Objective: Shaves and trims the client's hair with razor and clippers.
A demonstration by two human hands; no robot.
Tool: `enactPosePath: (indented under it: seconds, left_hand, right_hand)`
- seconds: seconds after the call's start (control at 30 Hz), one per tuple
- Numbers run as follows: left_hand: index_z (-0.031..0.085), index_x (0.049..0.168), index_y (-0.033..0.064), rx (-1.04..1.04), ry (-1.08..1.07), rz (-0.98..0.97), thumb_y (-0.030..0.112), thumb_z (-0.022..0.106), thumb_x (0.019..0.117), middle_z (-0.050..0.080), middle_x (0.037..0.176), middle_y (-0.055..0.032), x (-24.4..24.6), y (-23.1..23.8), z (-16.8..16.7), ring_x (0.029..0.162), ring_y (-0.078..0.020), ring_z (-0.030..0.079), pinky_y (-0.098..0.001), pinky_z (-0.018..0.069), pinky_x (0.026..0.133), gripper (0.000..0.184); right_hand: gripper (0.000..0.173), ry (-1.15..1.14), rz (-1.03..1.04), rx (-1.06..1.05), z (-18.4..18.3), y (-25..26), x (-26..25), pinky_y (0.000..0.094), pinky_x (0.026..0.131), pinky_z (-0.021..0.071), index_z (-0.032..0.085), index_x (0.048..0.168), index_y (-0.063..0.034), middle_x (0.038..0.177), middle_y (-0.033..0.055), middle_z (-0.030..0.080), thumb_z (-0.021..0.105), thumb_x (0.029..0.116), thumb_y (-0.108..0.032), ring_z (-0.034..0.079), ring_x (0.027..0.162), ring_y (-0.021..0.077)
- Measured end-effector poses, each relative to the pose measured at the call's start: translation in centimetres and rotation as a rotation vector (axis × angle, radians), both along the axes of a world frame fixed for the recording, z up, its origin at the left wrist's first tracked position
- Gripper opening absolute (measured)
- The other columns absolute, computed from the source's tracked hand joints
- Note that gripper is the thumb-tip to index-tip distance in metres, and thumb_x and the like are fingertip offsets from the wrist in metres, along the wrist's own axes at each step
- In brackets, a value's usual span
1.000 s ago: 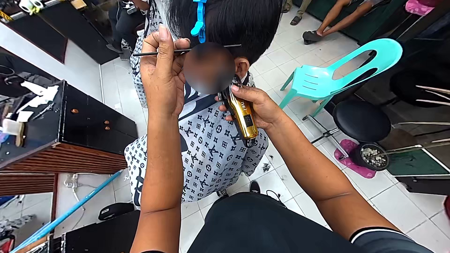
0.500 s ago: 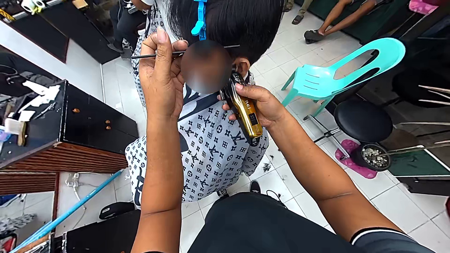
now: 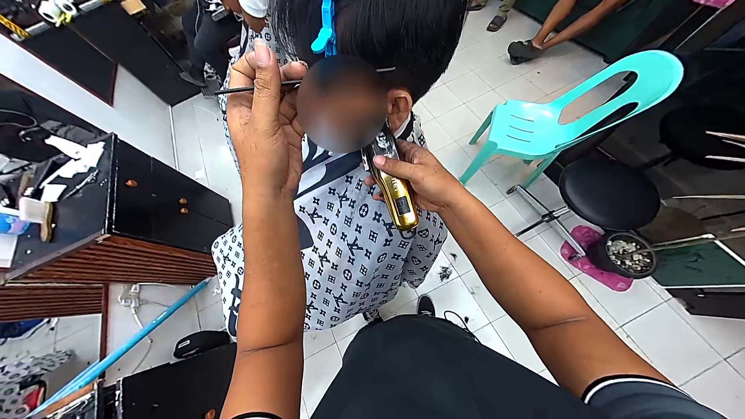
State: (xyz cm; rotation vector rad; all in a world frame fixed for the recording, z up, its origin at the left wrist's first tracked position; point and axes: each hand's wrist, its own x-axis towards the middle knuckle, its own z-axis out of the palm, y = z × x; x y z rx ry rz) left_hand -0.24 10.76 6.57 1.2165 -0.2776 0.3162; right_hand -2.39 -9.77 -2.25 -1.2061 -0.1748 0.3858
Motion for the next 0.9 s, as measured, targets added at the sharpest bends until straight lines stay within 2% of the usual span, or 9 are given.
enactPosePath:
  seconds: [0.07, 0.2, 0.33, 0.43, 0.5, 0.63, 0.77, 0.83, 0.9]
  left_hand:
    - [0.046, 0.114, 0.0118, -0.002, 0.006, 0.000, 0.025, 0.040, 0.1122, 0.070, 0.097, -0.0043, 0.0, -0.1, -0.1, 0.083, -0.0143, 0.071, -0.0278, 0.0608, 0.074, 0.015]
    - [0.046, 0.115, 0.0120, 0.008, -0.001, -0.002, 0.026, 0.041, 0.1120, 0.071, 0.098, -0.0044, 0.1, -0.2, 0.0, 0.084, -0.0148, 0.072, -0.0281, 0.0607, 0.075, 0.015]
    - [0.046, 0.115, 0.0122, 0.015, 0.011, 0.006, 0.026, 0.039, 0.1122, 0.070, 0.097, -0.0037, 0.1, -0.3, 0.0, 0.084, -0.0140, 0.071, -0.0274, 0.0608, 0.075, 0.015]
    - [0.046, 0.114, 0.0123, 0.009, 0.010, 0.005, 0.025, 0.040, 0.1122, 0.070, 0.097, -0.0040, 0.2, -0.4, 0.1, 0.083, -0.0141, 0.071, -0.0272, 0.0607, 0.074, 0.014]
    - [0.046, 0.113, 0.0122, 0.010, 0.006, 0.009, 0.025, 0.040, 0.1122, 0.070, 0.096, -0.0039, 0.2, -0.4, 0.2, 0.083, -0.0140, 0.071, -0.0269, 0.0607, 0.073, 0.014]
    - [0.046, 0.113, 0.0120, 0.004, 0.004, 0.003, 0.025, 0.040, 0.1121, 0.070, 0.097, -0.0044, 0.2, -0.3, 0.0, 0.084, -0.0147, 0.072, -0.0281, 0.0612, 0.075, 0.014]
    - [0.047, 0.114, 0.0118, 0.018, -0.001, 0.006, 0.025, 0.040, 0.1120, 0.071, 0.097, -0.0043, 0.3, -0.3, 0.0, 0.084, -0.0147, 0.072, -0.0282, 0.0609, 0.075, 0.015]
    - [0.046, 0.115, 0.0112, 0.005, -0.002, -0.001, 0.025, 0.041, 0.1120, 0.071, 0.097, -0.0051, 0.3, -0.3, -0.2, 0.085, -0.0153, 0.072, -0.0287, 0.0613, 0.076, 0.015]
    - [0.047, 0.114, 0.0115, 0.004, 0.008, -0.006, 0.025, 0.041, 0.1120, 0.070, 0.097, -0.0049, 0.2, -0.3, -0.3, 0.085, -0.0150, 0.072, -0.0282, 0.0611, 0.076, 0.015]
  right_hand:
    - [0.044, -0.031, -0.023, -0.002, 0.2, 0.0, 0.1, 0.0406, 0.073, 0.0652, 0.044, 0.139, -0.0034, 0.109, 0.0145, 0.067, 0.063, 0.1003, -0.015, 0.073, 0.089, 0.0258]
    - [0.037, 0.073, 0.027, 0.052, 0.1, -0.1, 0.1, 0.0419, 0.074, 0.0648, 0.047, 0.135, -0.0037, 0.109, 0.0148, 0.069, 0.059, 0.1032, -0.018, 0.074, 0.090, 0.0262]
    - [0.043, -0.050, -0.036, 0.129, 0.5, 0.7, -0.1, 0.0428, 0.076, 0.0650, 0.043, 0.139, -0.0034, 0.113, 0.0153, 0.067, 0.060, 0.1008, -0.015, 0.073, 0.093, 0.0269]
    - [0.034, 0.139, -0.023, 0.168, 1.2, 1.0, -0.6, 0.0415, 0.074, 0.0646, 0.049, 0.135, -0.0040, 0.111, 0.0165, 0.069, 0.056, 0.1054, -0.020, 0.074, 0.092, 0.0275]
    - [0.032, 0.183, -0.021, 0.216, 1.3, 1.2, -0.6, 0.0406, 0.074, 0.0645, 0.051, 0.133, -0.0033, 0.112, 0.0172, 0.069, 0.054, 0.1066, -0.021, 0.074, 0.092, 0.0273]
    - [0.032, 0.069, -0.046, 0.281, 1.7, 1.7, -0.8, 0.0429, 0.078, 0.0639, 0.046, 0.134, -0.0036, 0.116, 0.0168, 0.067, 0.051, 0.1062, -0.019, 0.072, 0.096, 0.0278]
    - [0.028, 0.147, -0.018, 0.321, 1.6, 1.8, -0.8, 0.0412, 0.077, 0.0642, 0.052, 0.129, -0.0037, 0.113, 0.0167, 0.069, 0.049, 0.1083, -0.021, 0.073, 0.095, 0.0271]
    - [0.029, 0.044, -0.048, 0.333, 1.6, 1.8, -0.7, 0.0425, 0.079, 0.0639, 0.048, 0.133, -0.0040, 0.115, 0.0169, 0.068, 0.048, 0.1078, -0.019, 0.073, 0.097, 0.0279]
    - [0.037, -0.066, -0.084, 0.256, 1.3, 1.7, -0.9, 0.0430, 0.077, 0.0644, 0.042, 0.138, -0.0045, 0.115, 0.0163, 0.067, 0.052, 0.1052, -0.019, 0.073, 0.096, 0.0280]
